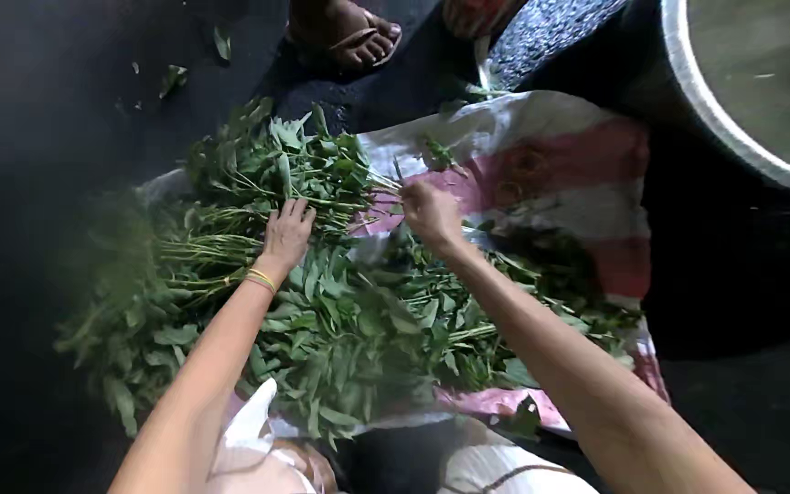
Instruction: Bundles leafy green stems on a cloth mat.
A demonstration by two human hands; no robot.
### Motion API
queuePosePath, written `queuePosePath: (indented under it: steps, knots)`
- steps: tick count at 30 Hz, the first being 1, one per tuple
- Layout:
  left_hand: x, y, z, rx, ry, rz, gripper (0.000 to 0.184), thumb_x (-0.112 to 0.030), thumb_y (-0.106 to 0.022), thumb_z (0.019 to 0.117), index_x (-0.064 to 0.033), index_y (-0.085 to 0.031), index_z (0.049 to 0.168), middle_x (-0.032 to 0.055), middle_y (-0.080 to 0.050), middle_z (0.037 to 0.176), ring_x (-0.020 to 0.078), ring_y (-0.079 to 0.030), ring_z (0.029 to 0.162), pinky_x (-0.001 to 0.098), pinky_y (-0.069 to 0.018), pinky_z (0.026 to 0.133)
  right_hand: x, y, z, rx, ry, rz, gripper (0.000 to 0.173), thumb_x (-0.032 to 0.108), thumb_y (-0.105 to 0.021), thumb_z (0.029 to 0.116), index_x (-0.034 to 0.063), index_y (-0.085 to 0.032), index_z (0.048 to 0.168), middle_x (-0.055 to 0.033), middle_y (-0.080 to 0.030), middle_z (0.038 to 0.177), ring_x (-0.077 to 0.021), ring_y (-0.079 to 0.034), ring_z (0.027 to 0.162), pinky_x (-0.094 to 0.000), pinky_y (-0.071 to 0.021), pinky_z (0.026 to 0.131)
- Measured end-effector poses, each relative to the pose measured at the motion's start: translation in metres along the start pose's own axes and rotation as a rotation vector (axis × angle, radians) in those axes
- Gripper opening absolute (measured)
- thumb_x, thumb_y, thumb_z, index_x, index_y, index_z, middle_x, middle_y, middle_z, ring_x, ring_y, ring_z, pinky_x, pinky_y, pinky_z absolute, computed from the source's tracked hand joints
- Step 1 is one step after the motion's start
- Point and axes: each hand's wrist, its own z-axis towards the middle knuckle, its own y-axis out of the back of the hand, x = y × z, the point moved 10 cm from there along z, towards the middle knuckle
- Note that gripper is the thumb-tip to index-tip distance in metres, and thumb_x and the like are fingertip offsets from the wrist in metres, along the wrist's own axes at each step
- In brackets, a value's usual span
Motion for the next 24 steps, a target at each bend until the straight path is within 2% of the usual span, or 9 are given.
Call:
queuePosePath:
  steps: [3,6,8,10,12,15,19,21,24]
  knots:
    - [0.003,0.003,-0.002,-0.065,-0.048,0.021,0.052,0.006,-0.069,0.0865,-0.0014,-0.061,0.138,0.0228,-0.053,0.147,0.0437,-0.05,0.137,0.0652,-0.0444,0.102,-0.027,-0.054,0.03,0.014,0.045,-0.286,0.041,0.01,-0.051,0.1027,-0.0021,-0.055,0.141,-0.0297,-0.054,0.142,-0.0535,-0.052,0.129,-0.0717,-0.0477,0.089]
    - [0.017,-0.002,0.002,-0.034,0.003,0.053,0.078,0.009,-0.071,0.0843,-0.0107,-0.044,0.155,0.0172,-0.035,0.164,0.0427,-0.036,0.148,0.0708,-0.035,0.108,-0.025,-0.072,0.045,0.0,0.105,-0.384,0.04,0.007,-0.058,0.0987,-0.0057,-0.055,0.137,-0.034,-0.054,0.135,-0.0565,-0.052,0.125,-0.0727,-0.0481,0.083]
    - [0.028,-0.018,0.012,0.044,0.035,0.041,0.082,0.01,-0.068,0.0866,-0.0186,-0.04,0.159,0.0172,-0.034,0.164,0.0459,-0.035,0.148,0.0768,-0.0285,0.109,-0.025,-0.073,0.053,0.036,0.084,-0.398,0.033,0.004,-0.058,0.0984,-0.0077,-0.058,0.129,-0.0342,-0.057,0.129,-0.0561,-0.054,0.123,-0.0723,-0.0474,0.083]
    - [0.031,-0.027,0.02,0.079,0.029,0.038,0.065,0.009,-0.065,0.0903,-0.0161,-0.053,0.15,0.021,-0.049,0.153,0.0505,-0.043,0.141,0.0802,-0.0289,0.105,-0.031,-0.071,0.059,0.101,0.015,-0.379,0.032,0.005,-0.056,0.0988,-0.0083,-0.058,0.128,-0.0334,-0.058,0.128,-0.0546,-0.052,0.125,-0.0724,-0.0459,0.087]
    - [0.026,-0.023,0.02,-0.012,-0.045,0.064,0.04,0.007,-0.064,0.0912,-0.0106,-0.068,0.128,0.0214,-0.063,0.133,0.0506,-0.055,0.127,0.0766,-0.0388,0.096,-0.034,-0.065,0.063,0.15,-0.074,-0.308,0.034,0.011,-0.054,0.1003,-0.007,-0.058,0.129,-0.0313,-0.059,0.13,-0.0507,-0.055,0.125,-0.0703,-0.0455,0.092]
    - [0.029,-0.019,0.003,-0.121,-0.081,0.097,0.031,0.004,-0.067,0.0896,-0.012,-0.075,0.115,0.0231,-0.07,0.116,0.0507,-0.063,0.113,0.0708,-0.0451,0.086,-0.013,-0.049,0.061,0.061,-0.013,-0.086,0.029,0.006,-0.048,0.1018,-0.0058,-0.055,0.127,-0.0286,-0.066,0.112,-0.0472,-0.066,0.103,-0.0659,-0.0505,0.086]
    - [0.044,-0.015,-0.012,-0.154,0.045,0.093,0.029,-0.004,-0.066,0.0933,-0.0174,-0.076,0.117,0.0236,-0.065,0.129,0.0537,-0.059,0.118,0.0748,-0.0413,0.092,0.036,-0.045,0.059,-0.086,0.218,0.059,0.028,0.01,-0.043,0.1075,-0.0053,-0.056,0.127,-0.0241,-0.067,0.097,-0.0396,-0.069,0.087,-0.0567,-0.055,0.078]
    - [0.045,-0.005,-0.019,-0.305,0.042,0.109,0.024,-0.006,-0.072,0.0882,-0.0181,-0.078,0.109,0.0218,-0.067,0.126,0.0513,-0.061,0.114,0.0731,-0.0414,0.09,0.059,-0.048,0.064,-0.11,0.293,0.051,0.028,0.012,-0.042,0.108,-0.0044,-0.057,0.126,-0.0218,-0.067,0.096,-0.0374,-0.068,0.083,-0.0551,-0.0554,0.074]
    - [0.05,0.017,-0.023,-0.417,0.053,0.116,0.036,-0.009,-0.07,0.0883,-0.0271,-0.075,0.119,0.0197,-0.067,0.12,0.047,-0.061,0.115,0.0733,-0.0391,0.092,0.085,-0.05,0.073,-0.135,0.307,-0.046,0.032,0.014,-0.038,0.1093,-0.0025,-0.058,0.127,-0.0227,-0.07,0.101,-0.0403,-0.071,0.086,-0.0572,-0.0554,0.073]
